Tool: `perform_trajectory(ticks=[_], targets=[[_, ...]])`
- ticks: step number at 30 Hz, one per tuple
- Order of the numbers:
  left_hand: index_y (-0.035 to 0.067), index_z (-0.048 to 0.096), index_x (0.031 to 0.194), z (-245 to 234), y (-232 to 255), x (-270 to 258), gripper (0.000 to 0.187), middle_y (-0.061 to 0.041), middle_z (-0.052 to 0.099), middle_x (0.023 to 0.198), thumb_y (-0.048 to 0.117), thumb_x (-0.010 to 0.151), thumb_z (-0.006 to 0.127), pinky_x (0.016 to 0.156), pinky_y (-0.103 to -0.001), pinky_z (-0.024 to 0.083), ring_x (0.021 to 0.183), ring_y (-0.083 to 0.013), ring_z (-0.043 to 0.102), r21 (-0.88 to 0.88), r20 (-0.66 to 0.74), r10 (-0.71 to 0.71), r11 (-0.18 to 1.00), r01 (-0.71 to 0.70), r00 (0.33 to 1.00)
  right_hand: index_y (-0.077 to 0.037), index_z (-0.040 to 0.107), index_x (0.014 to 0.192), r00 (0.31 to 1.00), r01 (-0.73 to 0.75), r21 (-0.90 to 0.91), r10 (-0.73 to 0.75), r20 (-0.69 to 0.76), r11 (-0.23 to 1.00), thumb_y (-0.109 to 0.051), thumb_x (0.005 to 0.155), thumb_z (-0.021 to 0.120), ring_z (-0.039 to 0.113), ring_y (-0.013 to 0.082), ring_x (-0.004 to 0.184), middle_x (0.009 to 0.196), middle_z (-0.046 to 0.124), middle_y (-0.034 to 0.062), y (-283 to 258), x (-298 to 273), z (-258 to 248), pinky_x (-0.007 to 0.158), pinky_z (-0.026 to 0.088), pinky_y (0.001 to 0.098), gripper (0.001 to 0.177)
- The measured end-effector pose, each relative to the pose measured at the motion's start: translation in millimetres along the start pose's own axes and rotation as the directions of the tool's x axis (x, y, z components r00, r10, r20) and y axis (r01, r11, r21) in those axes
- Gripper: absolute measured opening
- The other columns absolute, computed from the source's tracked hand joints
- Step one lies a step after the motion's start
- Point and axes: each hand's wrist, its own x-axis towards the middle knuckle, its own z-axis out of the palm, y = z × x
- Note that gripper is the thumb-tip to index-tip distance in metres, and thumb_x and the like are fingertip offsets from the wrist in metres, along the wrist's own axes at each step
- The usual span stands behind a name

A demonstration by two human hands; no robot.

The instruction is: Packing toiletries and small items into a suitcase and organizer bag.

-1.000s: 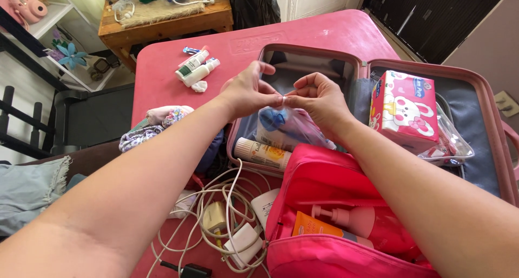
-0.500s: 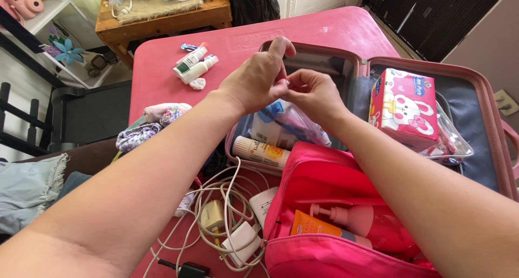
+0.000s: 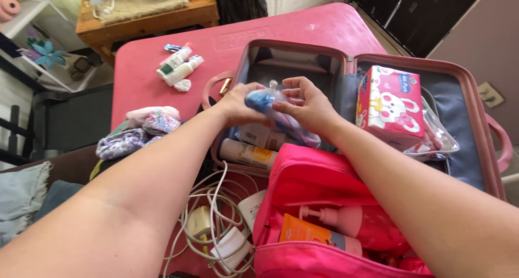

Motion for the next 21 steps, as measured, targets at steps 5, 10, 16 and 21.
perform_trajectory(ticks=[5,10,16,21], targets=[[0.018,0.067,0.117,4.8,-3.3,19.3,0.066,-0.008,0.069,0.114,0.038,0.06,0.093,0.095,-0.037,0.054,0.108,-0.0214,0.067,-0.131,-0.086,-0.025,0.991,0.014,0.996,-0.016,0.061,0.132,0.906,-0.421,-0.176,0.421,-0.039,0.89,-0.018,0.086,0.078,0.068,0.0173,0.088,0.108,0.073,0.0114,22.0,0.4,-20.7,0.07,0.055,0.0335,0.049],[0.019,0.061,0.106,-0.5,24.3,24.5,0.055,-0.005,0.071,0.101,0.036,0.061,0.088,0.079,-0.046,0.062,0.094,-0.0232,0.073,-0.344,-0.052,-0.168,0.928,0.141,0.984,-0.012,0.065,0.128,0.963,-0.122,-0.085,0.097,-0.253,0.989,-0.009,0.09,0.069,0.069,0.0119,0.092,0.108,0.075,0.0082,43.7,15.3,-46.4,0.077,0.057,0.0278,0.038],[0.024,0.049,0.123,-6.0,26.0,68.8,0.068,-0.007,0.069,0.108,0.028,0.064,0.083,0.071,-0.062,0.06,0.092,-0.0323,0.074,-0.624,-0.047,-0.362,0.738,0.255,0.931,-0.011,0.063,0.129,0.886,0.011,-0.022,-0.02,-0.463,1.0,-0.01,0.088,0.077,0.064,0.0111,0.098,0.113,0.067,0.0019,-15.8,12.3,-79.3,0.084,0.057,0.0267,0.043],[0.022,0.037,0.138,-7.8,25.5,119.6,0.084,-0.016,0.064,0.125,0.03,0.068,0.083,0.078,-0.064,0.06,0.096,-0.038,0.072,-0.64,-0.066,-0.485,0.691,0.336,0.872,-0.012,0.066,0.126,0.891,-0.043,-0.113,-0.013,-0.454,0.993,-0.012,0.088,0.079,0.067,0.0115,0.098,0.116,0.069,0.0032,-17.2,-6.3,-92.3,0.083,0.056,0.0272,0.04]])
